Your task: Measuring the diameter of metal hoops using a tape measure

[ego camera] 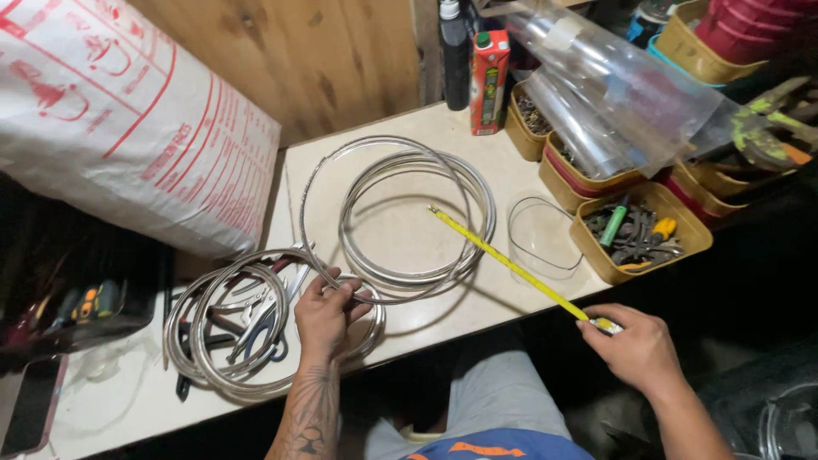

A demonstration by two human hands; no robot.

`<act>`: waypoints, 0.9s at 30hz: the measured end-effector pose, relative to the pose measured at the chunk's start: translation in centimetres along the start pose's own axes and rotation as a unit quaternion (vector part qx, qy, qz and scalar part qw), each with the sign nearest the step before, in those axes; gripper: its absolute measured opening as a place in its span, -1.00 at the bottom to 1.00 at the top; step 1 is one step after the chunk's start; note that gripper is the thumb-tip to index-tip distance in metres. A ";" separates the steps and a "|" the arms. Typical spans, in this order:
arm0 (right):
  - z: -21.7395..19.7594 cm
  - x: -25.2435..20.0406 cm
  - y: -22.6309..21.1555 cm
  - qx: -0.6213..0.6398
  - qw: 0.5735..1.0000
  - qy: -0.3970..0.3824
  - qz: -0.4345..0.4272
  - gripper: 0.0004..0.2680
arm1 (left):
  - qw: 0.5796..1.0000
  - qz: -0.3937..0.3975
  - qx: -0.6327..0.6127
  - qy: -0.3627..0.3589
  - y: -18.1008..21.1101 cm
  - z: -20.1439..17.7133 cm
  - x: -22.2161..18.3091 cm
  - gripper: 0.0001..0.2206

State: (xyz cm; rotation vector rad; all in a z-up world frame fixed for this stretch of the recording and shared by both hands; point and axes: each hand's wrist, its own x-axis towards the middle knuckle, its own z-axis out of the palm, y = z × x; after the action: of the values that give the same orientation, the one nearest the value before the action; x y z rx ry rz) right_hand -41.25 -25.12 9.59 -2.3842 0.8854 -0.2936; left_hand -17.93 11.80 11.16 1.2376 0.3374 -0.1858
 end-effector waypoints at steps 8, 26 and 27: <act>0.0 1.3 0.1 0.005 1.000 0.011 0.002 -0.82 | 0.991 -0.130 -0.006 -0.023 -2.9 -2.7 -4.2 -0.64; -0.3 0.0 -0.7 -0.028 0.991 -0.044 0.124 -0.79 | 0.981 -0.192 0.014 0.013 -6.0 -3.6 -5.6 -0.64; -0.5 -0.1 -1.1 -0.029 0.991 -0.044 0.126 -0.79 | 0.981 -0.194 0.014 0.013 -5.1 -3.2 -5.8 -0.64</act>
State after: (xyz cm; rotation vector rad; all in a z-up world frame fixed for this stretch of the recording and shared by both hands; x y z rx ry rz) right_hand -40.90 -24.57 10.63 -2.2863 1.1512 -0.0629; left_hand -25.52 12.93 7.71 1.1943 0.5995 -0.5108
